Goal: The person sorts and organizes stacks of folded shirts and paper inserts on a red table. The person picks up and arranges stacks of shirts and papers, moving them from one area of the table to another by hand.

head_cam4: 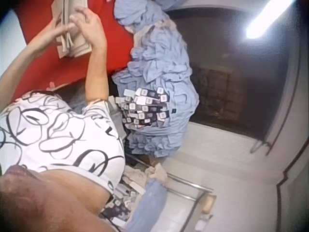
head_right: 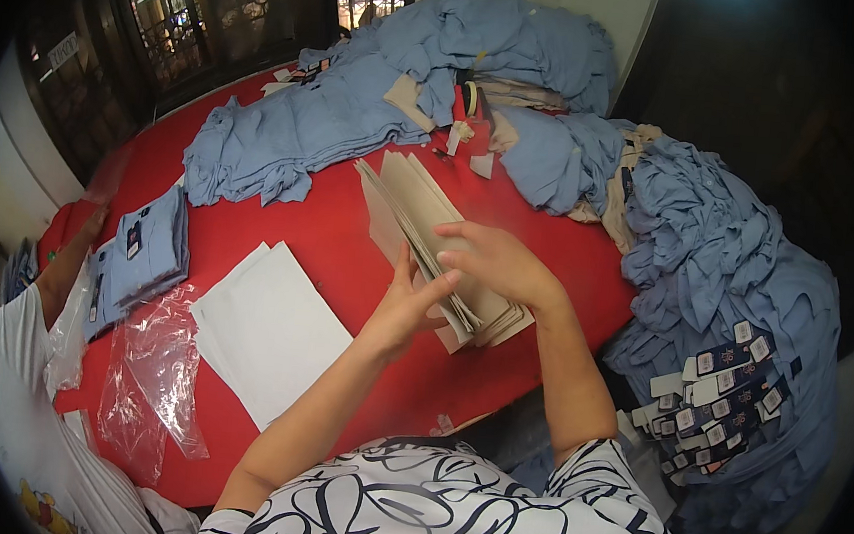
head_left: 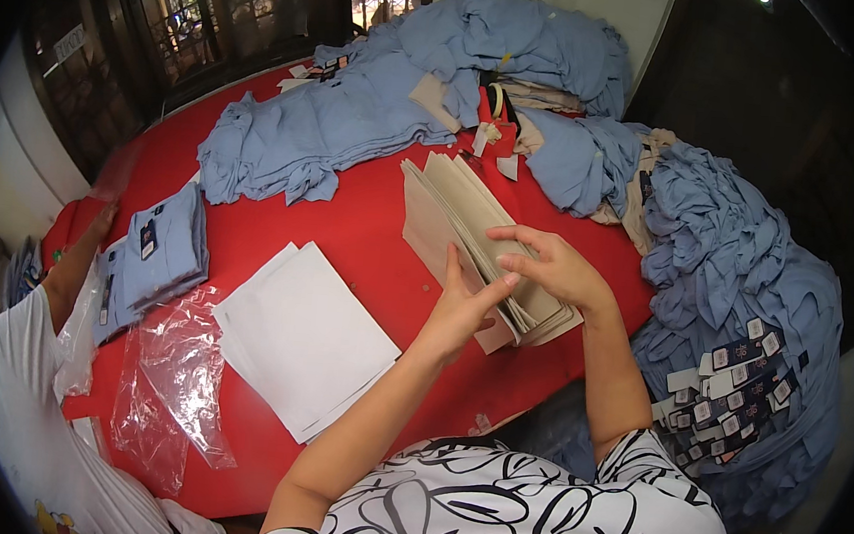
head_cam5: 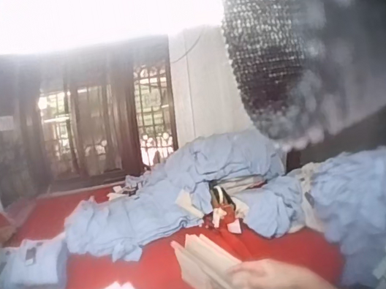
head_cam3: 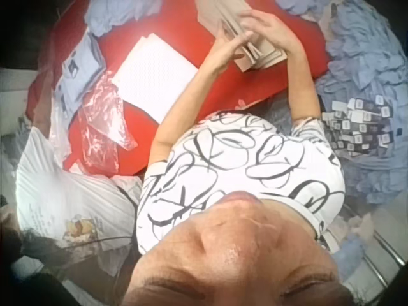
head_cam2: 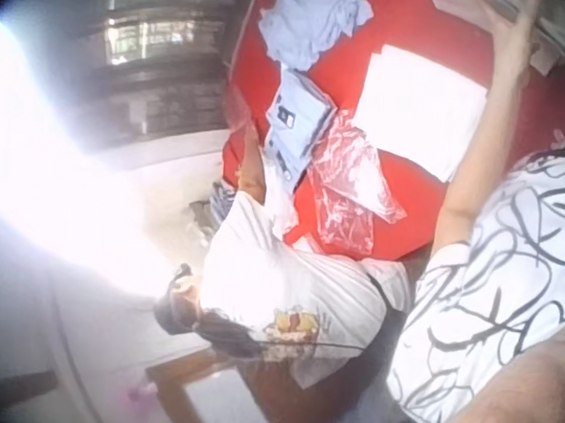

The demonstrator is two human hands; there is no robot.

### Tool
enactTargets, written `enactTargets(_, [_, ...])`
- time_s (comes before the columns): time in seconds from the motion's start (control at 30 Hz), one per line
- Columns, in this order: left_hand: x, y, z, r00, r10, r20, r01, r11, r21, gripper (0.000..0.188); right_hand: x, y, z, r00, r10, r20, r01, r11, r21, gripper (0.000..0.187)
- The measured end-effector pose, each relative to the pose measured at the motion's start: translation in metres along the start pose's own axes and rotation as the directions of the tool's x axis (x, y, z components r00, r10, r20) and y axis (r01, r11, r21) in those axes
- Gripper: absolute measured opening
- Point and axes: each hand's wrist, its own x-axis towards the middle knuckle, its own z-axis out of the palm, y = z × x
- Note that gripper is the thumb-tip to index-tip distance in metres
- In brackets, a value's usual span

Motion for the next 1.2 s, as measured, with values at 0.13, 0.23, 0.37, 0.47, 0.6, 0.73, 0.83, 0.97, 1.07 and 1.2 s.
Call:
enactTargets(0.13, [0.007, -0.017, -0.005, 0.991, 0.085, 0.107, -0.066, 0.984, -0.165, 0.114, -0.004, 0.006, -0.001, 0.999, 0.004, -0.044, -0.004, 1.0, 0.003, 0.053])
enactTargets(0.23, [0.006, -0.018, -0.009, 0.981, 0.07, 0.183, -0.032, 0.979, -0.199, 0.109, -0.001, 0.002, -0.002, 0.998, 0.001, -0.059, -0.006, 0.997, -0.08, 0.056])
enactTargets(0.37, [0.001, -0.01, 0.003, 0.989, 0.024, 0.149, 0.005, 0.981, -0.195, 0.1, -0.001, 0.005, -0.005, 0.996, 0.036, -0.079, -0.042, 0.997, -0.071, 0.056])
enactTargets(0.47, [0.001, -0.012, 0.003, 0.988, 0.045, 0.15, -0.015, 0.981, -0.195, 0.1, -0.001, 0.007, -0.005, 0.996, 0.038, -0.083, -0.043, 0.997, -0.06, 0.055])
enactTargets(0.6, [0.005, -0.021, -0.001, 0.987, 0.057, 0.147, -0.029, 0.983, -0.182, 0.103, 0.002, -0.001, -0.003, 0.996, 0.038, -0.084, -0.048, 0.99, -0.133, 0.054])
enactTargets(0.73, [0.005, -0.02, 0.003, 0.989, 0.066, 0.134, -0.043, 0.985, -0.169, 0.103, 0.003, 0.003, -0.003, 0.995, 0.049, -0.085, -0.059, 0.991, -0.12, 0.054])
enactTargets(0.83, [0.006, -0.022, 0.003, 0.992, 0.067, 0.109, -0.051, 0.988, -0.145, 0.106, 0.002, 0.006, -0.003, 0.996, 0.05, -0.077, -0.056, 0.995, -0.081, 0.053])
enactTargets(0.97, [0.004, -0.02, 0.002, 0.993, 0.08, 0.091, -0.065, 0.986, -0.153, 0.107, -0.001, 0.002, -0.005, 0.999, 0.01, -0.039, -0.013, 0.997, -0.071, 0.048])
enactTargets(1.07, [-0.009, -0.018, -0.009, 0.993, 0.031, 0.112, -0.006, 0.977, -0.215, 0.096, -0.002, -0.005, -0.004, 0.999, -0.01, -0.033, 0.006, 0.992, -0.127, 0.048])
enactTargets(1.2, [-0.034, -0.025, -0.04, 1.0, -0.026, -0.015, 0.021, 0.962, -0.274, 0.077, -0.005, -0.012, 0.003, 0.996, 0.021, 0.092, 0.028, 0.861, -0.507, 0.054])
